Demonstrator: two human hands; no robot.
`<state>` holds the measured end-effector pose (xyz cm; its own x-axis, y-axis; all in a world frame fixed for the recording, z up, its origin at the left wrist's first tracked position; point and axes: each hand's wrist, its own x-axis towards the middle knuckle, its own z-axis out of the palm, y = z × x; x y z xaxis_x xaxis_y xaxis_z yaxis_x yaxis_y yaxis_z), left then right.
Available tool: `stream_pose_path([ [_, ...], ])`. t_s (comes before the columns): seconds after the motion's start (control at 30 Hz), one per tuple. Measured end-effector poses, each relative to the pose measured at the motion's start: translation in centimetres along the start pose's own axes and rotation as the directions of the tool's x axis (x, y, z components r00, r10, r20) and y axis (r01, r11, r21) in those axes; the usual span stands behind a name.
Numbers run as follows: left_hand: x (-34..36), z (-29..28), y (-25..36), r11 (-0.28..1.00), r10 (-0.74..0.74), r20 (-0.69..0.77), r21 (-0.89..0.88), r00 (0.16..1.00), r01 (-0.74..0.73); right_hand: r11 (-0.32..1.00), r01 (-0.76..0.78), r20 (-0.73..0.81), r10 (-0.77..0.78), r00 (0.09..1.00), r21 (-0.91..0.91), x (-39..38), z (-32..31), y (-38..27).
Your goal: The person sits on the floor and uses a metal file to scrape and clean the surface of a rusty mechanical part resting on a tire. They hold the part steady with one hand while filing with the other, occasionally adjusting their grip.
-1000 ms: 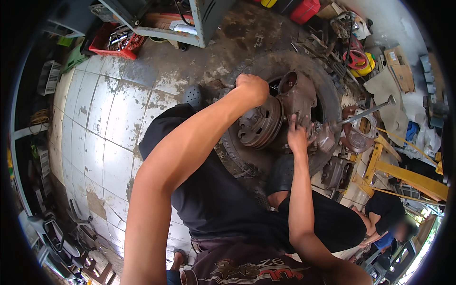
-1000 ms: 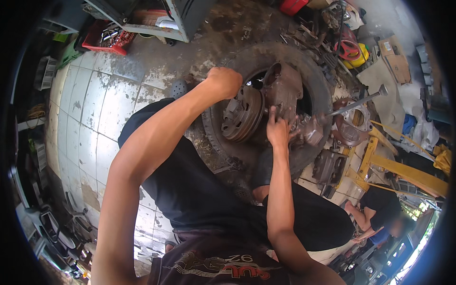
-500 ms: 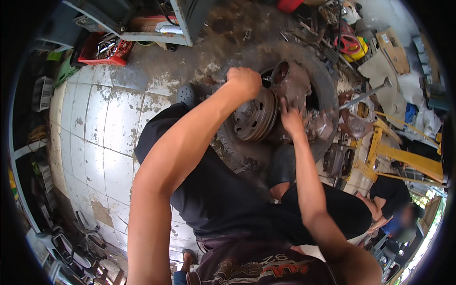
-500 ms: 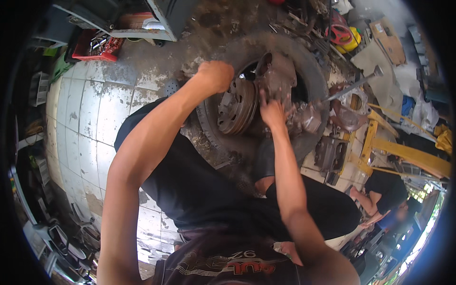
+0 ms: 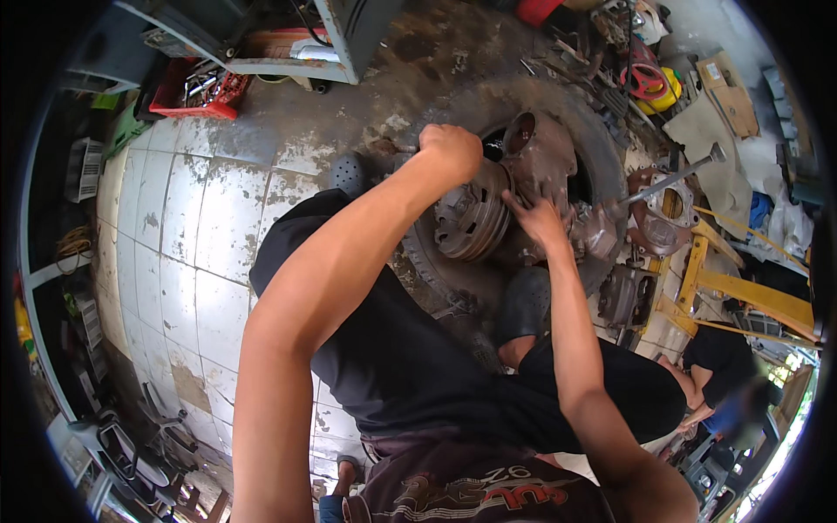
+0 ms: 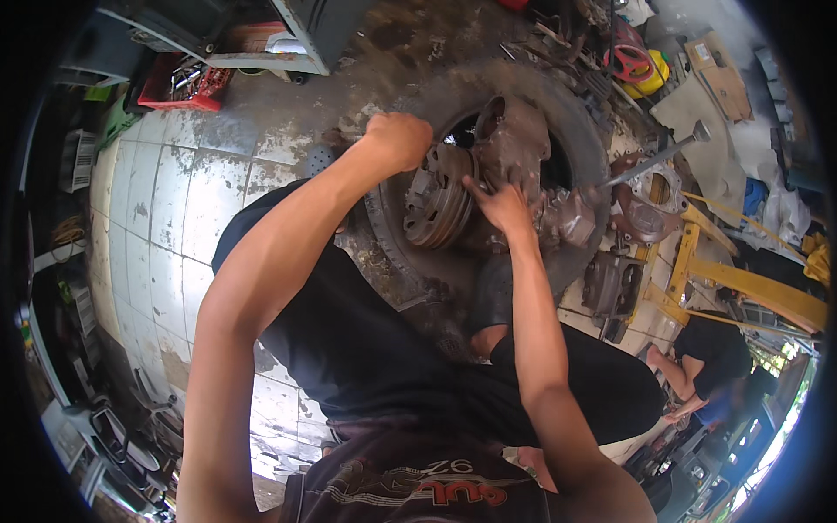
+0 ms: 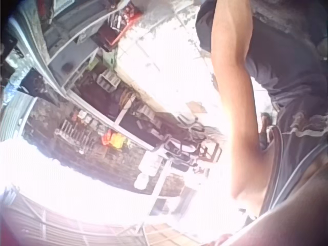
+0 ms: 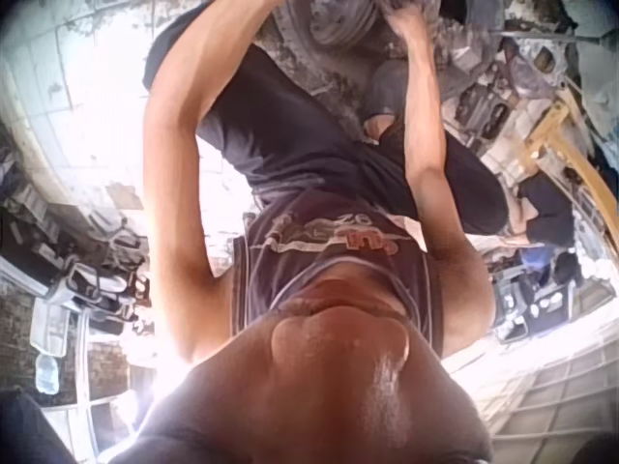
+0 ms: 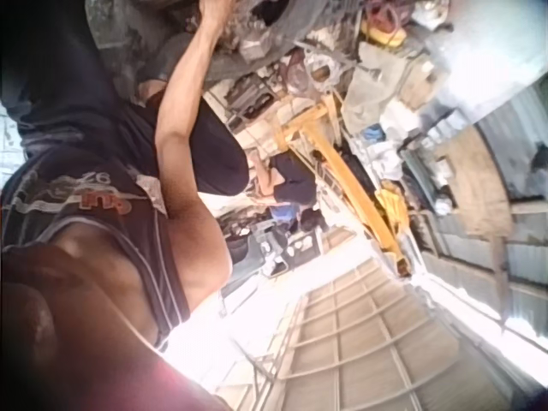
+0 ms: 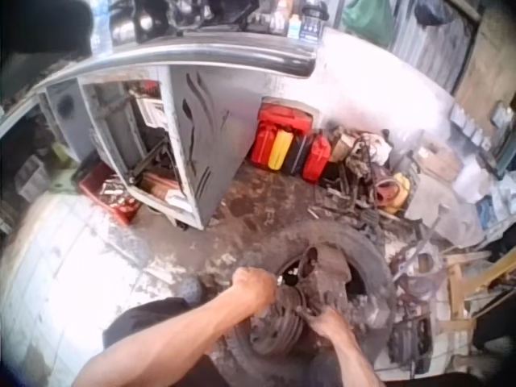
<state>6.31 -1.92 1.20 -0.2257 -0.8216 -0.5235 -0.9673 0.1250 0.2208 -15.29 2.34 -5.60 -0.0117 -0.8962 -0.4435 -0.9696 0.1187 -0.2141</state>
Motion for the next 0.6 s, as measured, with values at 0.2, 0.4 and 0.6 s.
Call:
stream_pose_path([
  [0.2,0.4,0.4,-0.2,1.0,-0.029,0.031,0.003,0.999,0.029,0.99,0.129,0.122,-0.121,0.985,-0.054,-0.6,-0.3,2.7],
  [0.4,1.0,0.1,0.7,1.0,0.022,0.04,-0.019,0.999,-0.022,0.986,0.163,0.191,-0.163,0.968,0.017,0.0,-0.3,3.0],
  [0.6,1.6,-0.2,1.2,0.999,0.039,0.006,0.007,0.999,-0.039,0.997,0.073,0.311,-0.076,0.947,0.021,1.3,-2.1,2.5],
])
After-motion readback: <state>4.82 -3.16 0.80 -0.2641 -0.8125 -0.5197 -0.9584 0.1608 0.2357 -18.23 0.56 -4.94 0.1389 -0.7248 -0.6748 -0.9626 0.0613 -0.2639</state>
